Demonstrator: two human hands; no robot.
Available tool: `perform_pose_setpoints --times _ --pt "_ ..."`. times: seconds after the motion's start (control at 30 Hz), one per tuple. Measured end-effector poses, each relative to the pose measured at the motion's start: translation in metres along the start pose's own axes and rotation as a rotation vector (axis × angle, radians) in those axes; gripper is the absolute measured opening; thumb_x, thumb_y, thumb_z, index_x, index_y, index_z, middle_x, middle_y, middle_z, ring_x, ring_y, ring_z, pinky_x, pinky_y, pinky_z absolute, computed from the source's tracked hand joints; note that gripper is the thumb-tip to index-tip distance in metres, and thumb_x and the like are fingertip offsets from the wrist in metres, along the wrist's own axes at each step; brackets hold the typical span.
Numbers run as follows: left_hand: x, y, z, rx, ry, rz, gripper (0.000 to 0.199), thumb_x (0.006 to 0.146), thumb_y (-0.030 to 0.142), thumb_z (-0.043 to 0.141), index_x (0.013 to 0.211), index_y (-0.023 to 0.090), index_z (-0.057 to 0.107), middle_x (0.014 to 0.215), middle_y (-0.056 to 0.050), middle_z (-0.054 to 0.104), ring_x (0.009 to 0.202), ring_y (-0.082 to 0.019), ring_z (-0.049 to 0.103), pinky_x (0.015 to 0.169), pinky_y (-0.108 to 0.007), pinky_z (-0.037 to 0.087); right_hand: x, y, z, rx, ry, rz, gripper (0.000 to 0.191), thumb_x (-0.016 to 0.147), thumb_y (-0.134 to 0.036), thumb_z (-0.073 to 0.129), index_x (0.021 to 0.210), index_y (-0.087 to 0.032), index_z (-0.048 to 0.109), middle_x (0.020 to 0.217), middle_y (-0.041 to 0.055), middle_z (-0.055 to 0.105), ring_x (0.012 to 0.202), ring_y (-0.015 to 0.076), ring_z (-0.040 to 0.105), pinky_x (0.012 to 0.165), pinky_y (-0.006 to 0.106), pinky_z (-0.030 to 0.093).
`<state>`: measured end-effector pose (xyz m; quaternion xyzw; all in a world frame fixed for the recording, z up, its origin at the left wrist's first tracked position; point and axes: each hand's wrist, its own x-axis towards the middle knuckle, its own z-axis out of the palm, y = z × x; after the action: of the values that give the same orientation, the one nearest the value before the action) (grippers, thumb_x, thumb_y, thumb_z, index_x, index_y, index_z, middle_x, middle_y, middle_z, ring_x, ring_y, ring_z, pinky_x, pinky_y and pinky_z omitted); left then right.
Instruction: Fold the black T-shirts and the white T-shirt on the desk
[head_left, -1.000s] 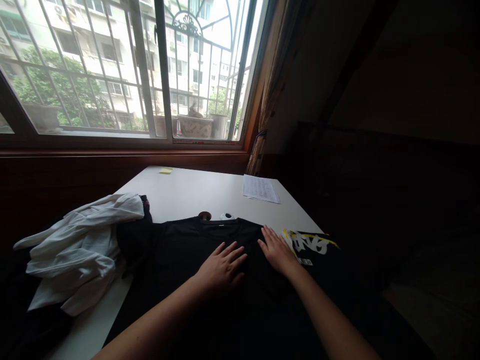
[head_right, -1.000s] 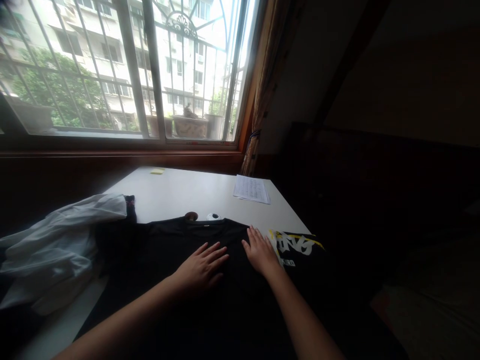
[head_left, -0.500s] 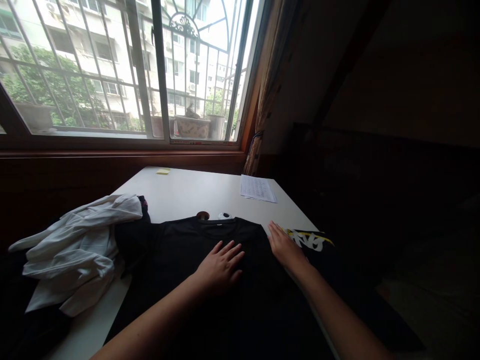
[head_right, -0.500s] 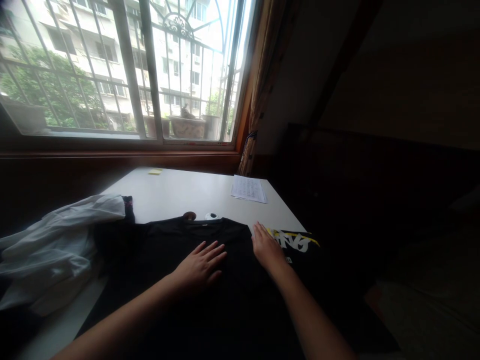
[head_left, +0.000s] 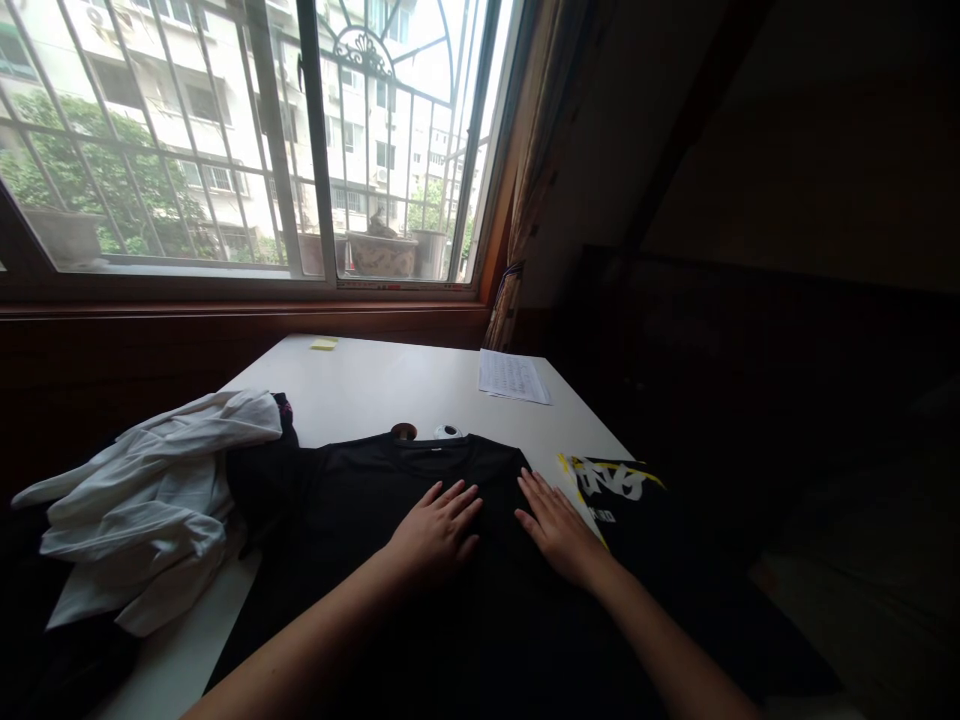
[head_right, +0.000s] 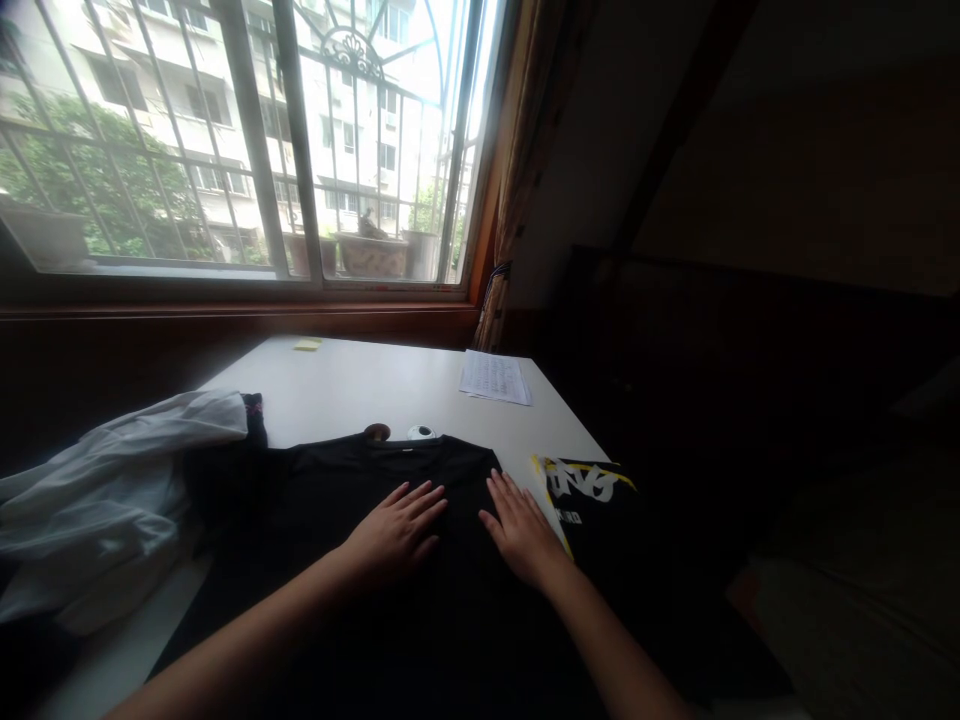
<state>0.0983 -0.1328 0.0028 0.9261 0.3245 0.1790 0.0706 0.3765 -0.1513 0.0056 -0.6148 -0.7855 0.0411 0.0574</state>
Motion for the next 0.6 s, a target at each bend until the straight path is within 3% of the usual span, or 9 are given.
perform_pose_setpoints --times 0.17,0.3,0.43,0.5,0.6 --pt "0.000 0.000 -0.001 0.009 0.005 0.003 0.056 0.103 0.050 0.040 0.153 0.025 0.040 0.160 -0.006 0.039 0.151 -0.026 0.030 0.123 -0.051 0.025 -0.004 0.011 0.004 0.019 0.032 0.034 0.066 0.104 -0.052 0.023 0.159 -0.016 0.027 0.167 0.0074 0.019 0.154 0.0224 0.019 0.125 0.047 0.020" --pt "0.001 0.002 -0.004 0.009 -0.038 -0.007 0.057 0.104 0.051 0.037 0.154 0.024 0.039 0.161 -0.005 0.037 0.151 -0.027 0.028 0.124 -0.052 0.025 -0.012 0.035 -0.009 0.087 0.144 0.032 0.059 0.100 -0.034 0.027 0.151 -0.008 0.043 0.159 0.0153 0.039 0.147 0.0252 0.036 0.121 0.045 0.031" --pt "0.002 0.003 -0.007 0.005 -0.070 -0.015 0.057 0.104 0.051 0.035 0.155 0.024 0.038 0.162 -0.004 0.034 0.152 -0.026 0.025 0.124 -0.053 0.023 -0.032 0.052 -0.040 0.140 0.181 0.087 0.046 0.096 -0.028 0.033 0.122 -0.017 0.068 0.126 0.0140 0.068 0.119 0.0261 0.062 0.107 0.042 0.047" --pt "0.002 0.003 -0.007 0.001 -0.074 -0.020 0.058 0.104 0.051 0.035 0.155 0.024 0.037 0.162 -0.004 0.034 0.152 -0.026 0.025 0.124 -0.054 0.023 -0.044 0.051 -0.052 0.160 0.118 0.093 0.034 0.093 -0.032 0.041 0.106 -0.021 0.071 0.110 0.0102 0.071 0.098 0.0241 0.068 0.092 0.038 0.053" --pt "0.002 0.002 -0.007 -0.003 -0.082 -0.025 0.058 0.104 0.051 0.035 0.155 0.023 0.037 0.163 -0.005 0.033 0.153 -0.026 0.024 0.125 -0.054 0.022 -0.057 0.044 -0.055 0.217 0.002 0.072 0.020 0.088 -0.035 0.054 0.094 -0.023 0.068 0.098 0.0058 0.069 0.078 0.0194 0.065 0.076 0.033 0.053"
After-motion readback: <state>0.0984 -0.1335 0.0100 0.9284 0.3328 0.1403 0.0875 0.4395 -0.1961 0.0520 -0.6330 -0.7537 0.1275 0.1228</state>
